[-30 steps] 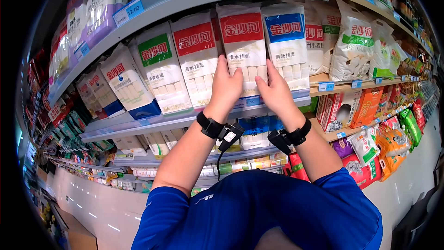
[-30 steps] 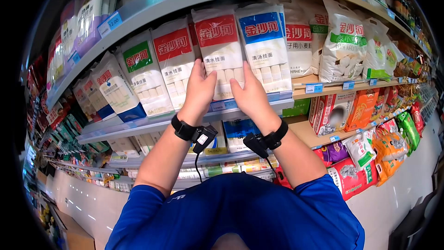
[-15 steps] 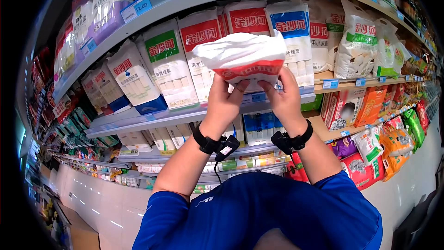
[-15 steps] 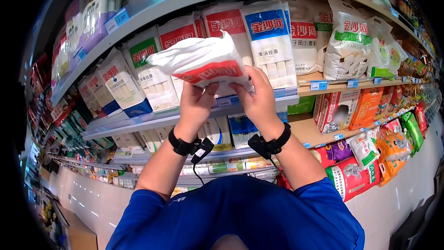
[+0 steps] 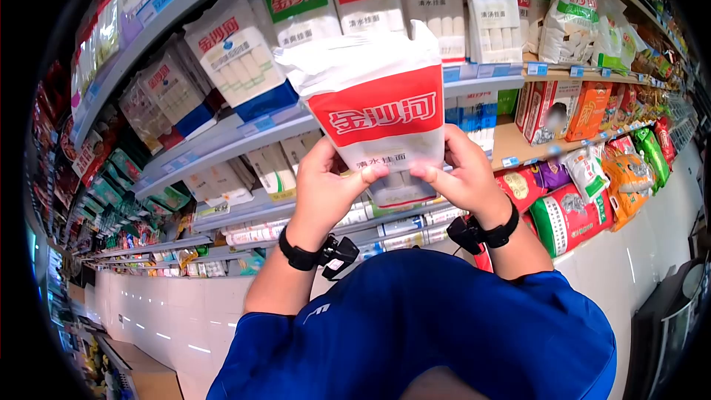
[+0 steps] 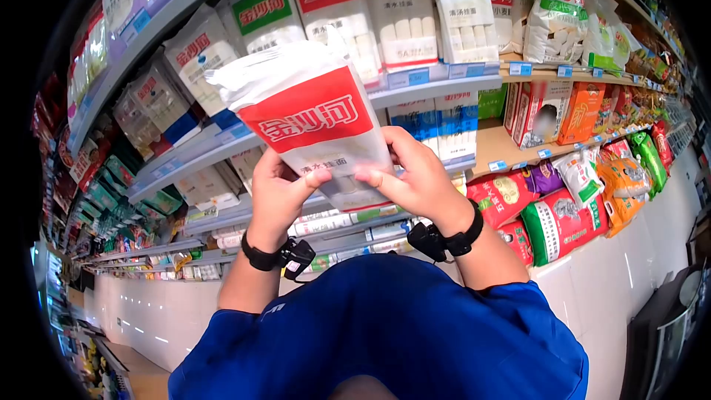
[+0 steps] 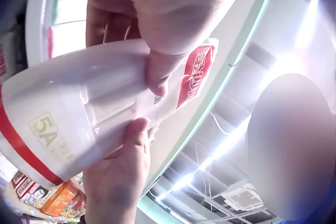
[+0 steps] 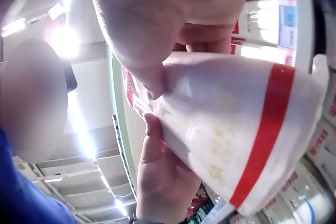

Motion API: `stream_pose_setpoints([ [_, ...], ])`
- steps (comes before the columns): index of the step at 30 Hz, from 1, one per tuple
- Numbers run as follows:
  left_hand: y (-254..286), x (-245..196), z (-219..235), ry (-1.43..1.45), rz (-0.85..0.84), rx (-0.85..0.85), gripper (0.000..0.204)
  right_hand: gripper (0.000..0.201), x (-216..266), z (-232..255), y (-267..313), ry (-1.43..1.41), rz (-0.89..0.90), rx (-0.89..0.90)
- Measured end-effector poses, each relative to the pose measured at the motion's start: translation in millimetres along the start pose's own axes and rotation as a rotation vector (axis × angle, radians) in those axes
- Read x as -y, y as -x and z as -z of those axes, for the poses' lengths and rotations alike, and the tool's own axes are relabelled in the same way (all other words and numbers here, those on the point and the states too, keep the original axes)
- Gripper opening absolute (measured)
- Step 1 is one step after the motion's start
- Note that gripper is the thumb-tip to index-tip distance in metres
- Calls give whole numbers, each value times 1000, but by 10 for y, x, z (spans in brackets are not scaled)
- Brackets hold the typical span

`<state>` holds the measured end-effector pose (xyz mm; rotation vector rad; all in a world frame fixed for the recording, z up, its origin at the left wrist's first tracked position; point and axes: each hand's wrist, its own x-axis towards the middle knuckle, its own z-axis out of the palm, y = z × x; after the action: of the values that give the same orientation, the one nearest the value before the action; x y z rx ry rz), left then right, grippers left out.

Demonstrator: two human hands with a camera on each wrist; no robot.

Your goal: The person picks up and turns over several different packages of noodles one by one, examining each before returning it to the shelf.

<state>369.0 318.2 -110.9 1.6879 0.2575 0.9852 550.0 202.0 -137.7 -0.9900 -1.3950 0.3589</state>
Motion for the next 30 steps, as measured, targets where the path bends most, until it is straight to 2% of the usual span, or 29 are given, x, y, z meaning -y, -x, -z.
stream_pose_setpoints([
  [6, 419, 168, 398, -69, 131, 19, 41, 45, -116, -628, 328, -97, -128, -55],
  [9, 526, 98, 470, 33, 206, 12, 41, 45, 8, -834, 414, -124, -199, -118],
  [10, 548, 81, 496, 30, 203, 34, 43, 45, 10, -902, 432, -117, -205, -123],
  [11, 564, 86, 501, 37, 203, 38, 43, 43, -12, -966, 444, -73, -169, -201],
  [12, 571, 105, 490, -121, 100, -52, 44, 40, 18, -1032, 424, -29, -130, -276],
  [13, 575, 120, 494, -277, -4, -144, 44, 40, 76, -1081, 407, -22, -128, -276],
  [14, 579, 127, 532, -240, 122, -133, 57, 37, 157, -1122, 390, 213, -87, -334],
  [15, 613, 152, 514, -234, 116, -133, 57, 35, 222, -1161, 362, 448, -42, -389],
  [16, 646, 187, 460, 15, 83, -60, 64, 33, 210, -1185, 336, 546, 39, -397],
  [17, 665, 195, 436, 263, 49, 14, 70, 35, 250, -1236, 323, 595, 71, -378],
  [18, 638, 148, 446, 290, -9, 162, 78, 37, 230, -1261, 317, 722, 187, -336],
  [19, 633, 203, 477, 303, 78, 199, 69, 38, 222, -1298, 310, 846, 303, -291],
  [21, 616, 112, 523, 549, 261, 173, 60, 42, 223, -1411, 321, 956, 382, -198],
  [22, 606, 81, 529, 584, 265, 81, 47, 43, 222, -1456, 324, 988, 370, -145],
  [23, 537, 173, 618, 635, 309, 59, 40, 45, 237, -1486, 340, 1021, 359, -93],
  [25, 421, 326, 778, 787, 335, -30, 39, 45, 302, -1524, 410, 1018, 352, 65],
  [26, 395, 412, 856, 831, 342, -13, 44, 44, 342, -1546, 449, 992, 290, 130],
  [28, 365, 488, 961, 894, 353, 28, 52, 44, 388, -1553, 484, 989, 268, 143],
  [30, 358, 528, 984, 914, 356, 43, 50, 45, 376, -1545, 495, 979, 238, 148],
])
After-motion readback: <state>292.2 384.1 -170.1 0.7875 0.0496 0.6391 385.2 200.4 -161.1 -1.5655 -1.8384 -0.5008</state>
